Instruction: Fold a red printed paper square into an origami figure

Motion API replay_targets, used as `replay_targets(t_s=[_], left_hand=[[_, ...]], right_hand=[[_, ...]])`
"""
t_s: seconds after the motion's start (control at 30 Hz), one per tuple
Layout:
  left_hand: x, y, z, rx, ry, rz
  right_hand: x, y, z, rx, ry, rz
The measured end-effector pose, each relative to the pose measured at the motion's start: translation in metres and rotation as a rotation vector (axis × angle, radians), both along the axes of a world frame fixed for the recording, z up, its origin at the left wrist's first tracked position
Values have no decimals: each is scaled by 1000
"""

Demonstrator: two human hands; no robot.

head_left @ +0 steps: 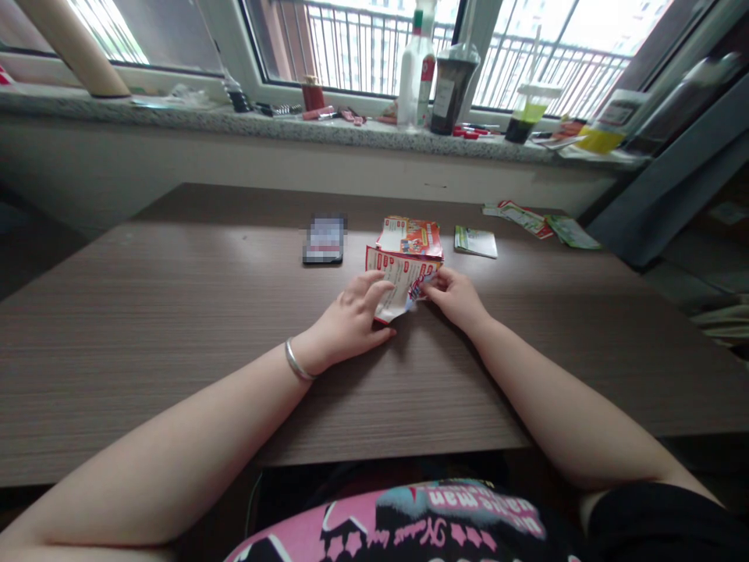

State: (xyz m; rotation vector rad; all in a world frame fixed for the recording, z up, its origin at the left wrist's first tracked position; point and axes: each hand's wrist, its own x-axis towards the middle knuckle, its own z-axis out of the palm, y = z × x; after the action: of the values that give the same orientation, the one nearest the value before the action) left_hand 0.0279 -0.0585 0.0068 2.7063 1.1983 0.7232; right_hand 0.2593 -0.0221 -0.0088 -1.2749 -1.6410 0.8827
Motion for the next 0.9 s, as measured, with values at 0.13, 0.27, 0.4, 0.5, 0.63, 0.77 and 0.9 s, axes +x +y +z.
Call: replay_targets(t_s=[0.13, 0.27, 0.4, 0.5, 0.63, 0.77, 0.9], left_hand=[[0, 2, -4, 204, -73, -4], [0, 2, -7, 267, -67, 3], [0, 2, -5, 282, -82, -2], [1, 0, -1, 266, -101, -25], [3, -2, 6, 211, -146, -33], [5, -5, 11, 193, -187, -15], [6, -4, 11, 178, -221, 25]], right_hand=[[-3, -4, 2, 30, 0, 72], [-7, -14, 12, 202, -201, 110], [-9, -22, 23, 387, -364, 164], [-10, -25, 25, 402, -389, 162], [-12, -25, 20, 281, -178, 114], [-15, -24, 13, 124, 80, 107], [-18, -27, 13, 110, 191, 47]])
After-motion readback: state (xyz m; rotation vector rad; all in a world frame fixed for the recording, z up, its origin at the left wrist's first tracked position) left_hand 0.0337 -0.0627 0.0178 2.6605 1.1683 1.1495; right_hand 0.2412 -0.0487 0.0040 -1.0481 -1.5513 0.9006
